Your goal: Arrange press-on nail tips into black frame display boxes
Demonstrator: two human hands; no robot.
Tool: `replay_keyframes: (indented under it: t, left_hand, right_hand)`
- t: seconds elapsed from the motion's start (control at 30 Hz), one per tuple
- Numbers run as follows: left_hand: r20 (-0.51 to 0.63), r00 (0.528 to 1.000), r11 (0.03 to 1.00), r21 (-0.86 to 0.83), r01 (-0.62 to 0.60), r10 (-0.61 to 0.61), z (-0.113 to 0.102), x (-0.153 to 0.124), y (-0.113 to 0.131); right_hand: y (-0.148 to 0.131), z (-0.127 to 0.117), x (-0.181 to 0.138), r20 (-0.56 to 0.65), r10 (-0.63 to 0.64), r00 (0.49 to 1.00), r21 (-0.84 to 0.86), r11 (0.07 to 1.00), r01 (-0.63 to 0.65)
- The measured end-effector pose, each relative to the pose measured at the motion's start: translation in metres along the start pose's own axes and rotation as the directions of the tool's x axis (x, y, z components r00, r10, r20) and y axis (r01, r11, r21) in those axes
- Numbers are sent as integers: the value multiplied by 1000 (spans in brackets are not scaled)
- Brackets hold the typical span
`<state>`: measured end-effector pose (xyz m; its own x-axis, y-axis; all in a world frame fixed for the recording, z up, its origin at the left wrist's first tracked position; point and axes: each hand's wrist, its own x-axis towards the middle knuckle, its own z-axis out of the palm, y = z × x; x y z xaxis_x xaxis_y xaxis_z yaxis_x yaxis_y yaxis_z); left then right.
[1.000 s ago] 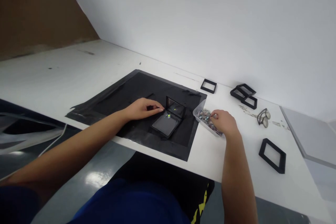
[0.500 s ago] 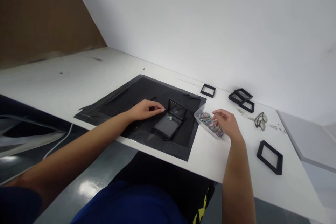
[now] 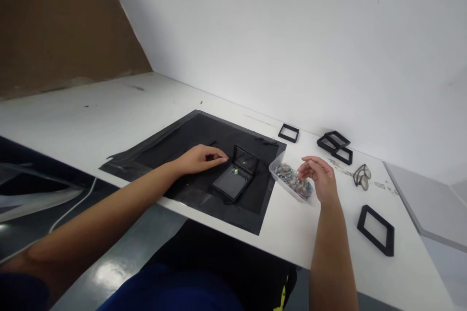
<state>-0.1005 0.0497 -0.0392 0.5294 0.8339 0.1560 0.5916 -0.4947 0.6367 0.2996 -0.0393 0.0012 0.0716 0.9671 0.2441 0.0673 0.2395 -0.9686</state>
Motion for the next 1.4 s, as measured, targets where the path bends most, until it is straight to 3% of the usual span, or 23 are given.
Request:
replay_keyframes:
  t: [0.2, 0.37, 0.6, 0.77, 0.9, 1.03, 1.2, 1.4]
  left_hand:
    - [19, 1000, 999, 29, -23, 23, -3, -2, 4]
    - [37, 998, 997, 48, -56, 54, -3, -3, 3]
    - [36, 996, 993, 84, -80, 77, -2, -2, -2]
    - [35, 996, 992, 94, -90, 87, -3, -4, 0]
    - [26, 996, 991, 96, -91, 89, -4, -5, 1]
    - [22, 996, 990, 104, -93, 91, -4, -6, 2]
    - [48, 993, 989, 94, -111, 107, -4, -6, 3]
    - [68, 989, 988, 63, -139, 135, -1, -5, 5]
  right_hand:
    - [-4, 1, -4, 23, -99, 995, 140, 986, 95]
    - [-5, 3, -5, 13, -99, 995, 142, 985, 96]
    - [-6, 5, -4, -37, -96, 995, 27, 995, 97]
    - [-6, 2, -4, -114, -85, 990, -195, 979, 61]
    - [-3, -1, -4, -162, -22, 987, -485, 872, -60]
    - [0, 2, -4, -102, 110, 989, -701, 697, -149]
    - [-3, 13, -4, 31, 294, 955, -811, 567, -148]
    - [-2, 17, -4, 37, 358, 933, -857, 493, -154]
